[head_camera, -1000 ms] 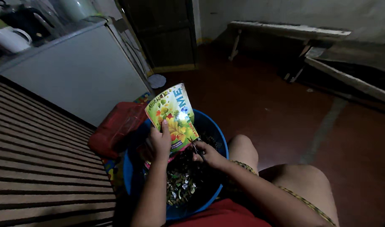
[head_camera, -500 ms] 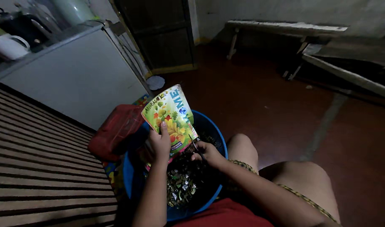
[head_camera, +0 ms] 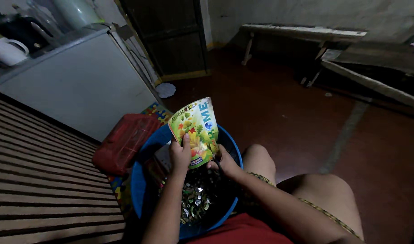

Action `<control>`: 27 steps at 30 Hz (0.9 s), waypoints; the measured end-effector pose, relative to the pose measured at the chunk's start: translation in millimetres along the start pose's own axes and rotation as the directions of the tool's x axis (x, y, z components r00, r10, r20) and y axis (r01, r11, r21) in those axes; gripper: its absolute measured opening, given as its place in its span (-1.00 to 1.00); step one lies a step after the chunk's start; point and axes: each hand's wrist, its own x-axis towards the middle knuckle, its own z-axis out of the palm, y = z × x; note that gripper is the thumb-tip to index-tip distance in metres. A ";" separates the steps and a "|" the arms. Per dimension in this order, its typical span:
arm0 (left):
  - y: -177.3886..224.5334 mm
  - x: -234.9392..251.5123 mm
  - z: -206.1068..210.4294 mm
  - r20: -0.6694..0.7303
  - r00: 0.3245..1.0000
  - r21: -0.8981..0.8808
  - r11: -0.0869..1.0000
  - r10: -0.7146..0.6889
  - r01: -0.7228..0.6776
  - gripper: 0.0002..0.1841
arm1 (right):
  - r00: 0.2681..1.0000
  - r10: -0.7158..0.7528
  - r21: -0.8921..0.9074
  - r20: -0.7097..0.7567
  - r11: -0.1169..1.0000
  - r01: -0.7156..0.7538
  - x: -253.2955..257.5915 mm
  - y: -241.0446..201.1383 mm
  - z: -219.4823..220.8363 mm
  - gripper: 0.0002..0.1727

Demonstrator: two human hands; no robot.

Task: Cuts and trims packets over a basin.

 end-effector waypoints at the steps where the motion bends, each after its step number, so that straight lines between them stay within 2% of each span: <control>1: -0.5 0.0 1.0 0.003 1.000 -0.018 1.000 0.016 -0.016 -0.64 | 1.000 -0.005 0.048 -0.014 0.999 0.006 -0.4 0.4 -0.7 0.12; 5: -4.7 0.3 3.2 -0.012 0.997 -0.070 0.994 0.077 -0.078 -0.65 | 0.996 -0.030 0.071 -0.087 0.997 0.036 -2.7 -1.2 1.2 -0.06; 10: -4.3 -2.1 4.6 0.095 0.994 -0.058 0.997 0.062 -0.057 -0.65 | 0.992 -0.094 0.057 -0.090 0.993 0.099 -1.8 -0.6 -1.1 0.11; 14: -5.2 -1.6 4.8 0.093 0.991 -0.067 0.994 0.094 -0.088 -0.68 | 0.991 -0.073 0.034 -0.112 0.996 0.078 -4.0 -4.8 -1.7 -0.09; 16: -6.6 -1.4 4.4 0.124 0.989 -0.047 0.996 0.082 -0.077 -0.66 | 0.990 -0.084 0.068 -0.109 0.993 0.092 -3.6 -4.5 -0.8 -0.05; 19: -4.8 -4.1 5.8 0.231 0.972 0.001 0.999 0.053 -0.054 -0.61 | 0.991 -0.065 0.064 -0.113 0.995 0.073 -1.4 -1.4 -2.2 0.19; 24: -6.5 -4.3 7.3 0.241 0.966 -0.019 0.996 0.090 -0.088 -0.63 | 0.985 -0.053 0.081 -0.163 0.994 0.067 -2.4 -3.2 -1.7 -0.08; 25: -7.7 -4.3 7.7 0.247 0.965 -0.020 0.996 0.094 -0.092 -0.63 | 0.986 -0.060 0.099 -0.158 0.992 0.077 -2.6 -3.3 -1.4 -0.06; 27: -7.4 -5.3 7.8 0.290 0.953 -0.002 0.996 0.082 -0.085 -0.62 | 0.986 -0.074 0.126 -0.147 0.988 0.093 -1.8 -1.6 -1.9 0.09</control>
